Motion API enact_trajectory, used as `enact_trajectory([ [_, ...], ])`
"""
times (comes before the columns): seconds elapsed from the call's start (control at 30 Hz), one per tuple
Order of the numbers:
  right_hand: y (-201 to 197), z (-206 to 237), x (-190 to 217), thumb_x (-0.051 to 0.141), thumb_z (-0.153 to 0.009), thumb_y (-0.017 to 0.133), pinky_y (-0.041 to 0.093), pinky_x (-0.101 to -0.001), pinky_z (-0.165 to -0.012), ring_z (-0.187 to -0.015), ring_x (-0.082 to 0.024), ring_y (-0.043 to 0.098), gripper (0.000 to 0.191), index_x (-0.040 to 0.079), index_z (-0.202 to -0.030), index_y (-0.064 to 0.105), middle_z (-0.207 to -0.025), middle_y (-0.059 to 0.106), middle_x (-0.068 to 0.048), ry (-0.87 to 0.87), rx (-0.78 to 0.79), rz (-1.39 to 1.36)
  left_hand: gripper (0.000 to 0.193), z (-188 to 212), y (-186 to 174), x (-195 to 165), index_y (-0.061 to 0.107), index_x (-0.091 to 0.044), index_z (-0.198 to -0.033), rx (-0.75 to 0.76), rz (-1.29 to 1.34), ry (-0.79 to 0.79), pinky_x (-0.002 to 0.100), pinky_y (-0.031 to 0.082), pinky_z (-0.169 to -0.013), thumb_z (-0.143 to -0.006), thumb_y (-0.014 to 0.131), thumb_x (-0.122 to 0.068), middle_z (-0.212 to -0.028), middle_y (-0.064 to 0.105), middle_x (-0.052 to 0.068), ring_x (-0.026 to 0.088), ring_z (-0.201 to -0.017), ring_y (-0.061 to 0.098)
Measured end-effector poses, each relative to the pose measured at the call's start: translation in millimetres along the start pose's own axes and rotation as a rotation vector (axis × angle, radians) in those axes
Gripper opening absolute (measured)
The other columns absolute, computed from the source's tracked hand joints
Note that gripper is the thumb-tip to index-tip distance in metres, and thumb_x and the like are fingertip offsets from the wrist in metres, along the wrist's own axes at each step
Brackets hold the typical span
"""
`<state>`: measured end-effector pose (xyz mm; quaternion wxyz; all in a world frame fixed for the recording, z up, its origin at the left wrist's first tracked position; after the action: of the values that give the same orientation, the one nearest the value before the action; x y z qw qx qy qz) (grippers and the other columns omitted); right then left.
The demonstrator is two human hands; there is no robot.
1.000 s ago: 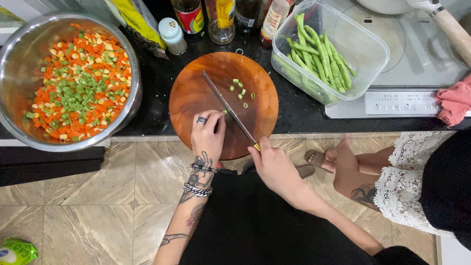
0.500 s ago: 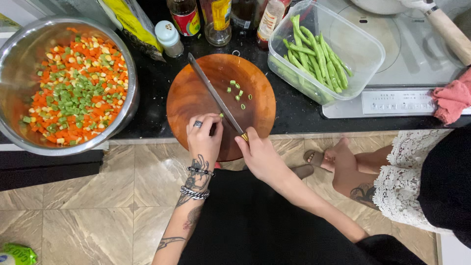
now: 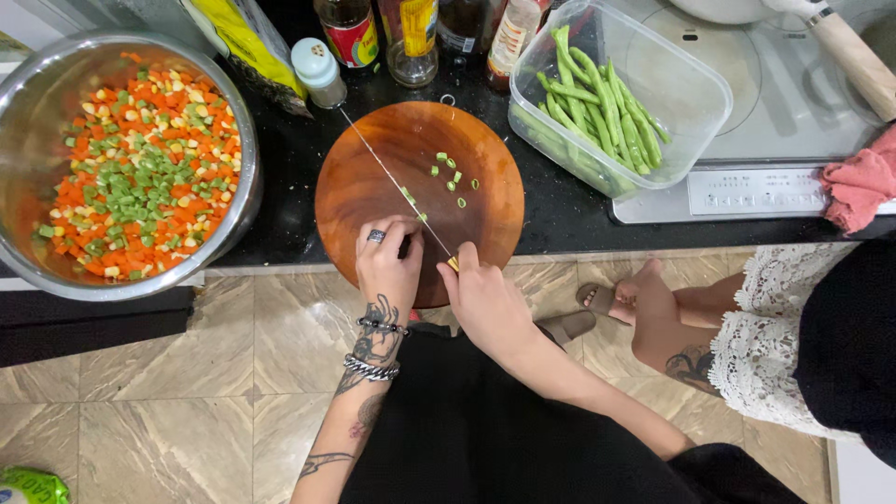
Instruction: The person cuts green beans into small pieces with a knife on a round wooden cutting board and adds the cut pieces to a large metal bowl of diced carrots and corn. They take beans one at a time from a plastic container, slice them, and sweep the pieces into the bowl.
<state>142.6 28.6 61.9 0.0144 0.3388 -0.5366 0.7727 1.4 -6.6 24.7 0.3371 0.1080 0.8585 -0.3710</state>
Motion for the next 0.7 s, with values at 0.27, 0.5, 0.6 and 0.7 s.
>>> enact_trajectory([
  [0.27, 2, 8, -8, 0.034, -0.102, 0.056, 0.053, -0.0613, -0.058, -0.071, -0.053, 0.067, 0.033, 0.002, -0.104, 0.048, -0.071, 0.068, -0.028, 0.052, 0.028, -0.041, 0.013, 1, 0, -2, 0.071, -0.006, -0.091, 0.011, 0.033, -0.031, 0.038, 0.054, -0.089, -0.082, 0.077, 0.002, -0.102, 0.073, 0.004, 0.027, -0.1, 0.066],
  [0.5, -4, 26, -30, 0.032, -0.101, 0.058, 0.052, -0.0594, -0.058, -0.071, -0.051, 0.068, 0.032, 0.001, -0.099, 0.051, -0.069, 0.067, -0.029, 0.005, 0.009, -0.09, 0.013, 2, -2, -5, 0.072, -0.006, -0.093, 0.006, 0.031, -0.047, 0.038, 0.054, -0.087, -0.083, 0.075, 0.002, -0.102, 0.073, 0.005, 0.029, -0.098, 0.066],
  [0.6, -6, 18, -38, 0.03, -0.102, 0.058, 0.051, -0.0589, -0.057, -0.07, -0.051, 0.067, 0.031, 0.0, -0.098, 0.051, -0.068, 0.067, -0.028, -0.012, -0.022, -0.16, 0.013, -2, -1, -3, 0.073, -0.007, -0.094, 0.015, 0.063, -0.047, 0.037, 0.054, -0.085, -0.084, 0.075, 0.002, -0.101, 0.071, 0.006, 0.029, -0.097, 0.065],
  [0.7, -4, 9, -37, 0.028, -0.102, 0.059, 0.049, -0.0586, -0.055, -0.071, -0.051, 0.066, 0.03, -0.001, -0.099, 0.051, -0.069, 0.066, -0.028, -0.036, -0.067, -0.212, 0.016, -1, -1, -1, 0.073, -0.006, -0.097, 0.031, 0.086, -0.044, 0.038, 0.054, -0.085, -0.083, 0.074, 0.003, -0.101, 0.069, 0.008, 0.03, -0.098, 0.064],
])
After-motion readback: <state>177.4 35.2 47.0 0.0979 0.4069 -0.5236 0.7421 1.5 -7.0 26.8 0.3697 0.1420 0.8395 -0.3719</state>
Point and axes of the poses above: each hand's wrist, its own z-axis away from the middle knuckle, its own y-axis out of the palm, x = y × z, the point moved 3 cm from there along -z, towards the middle knuckle
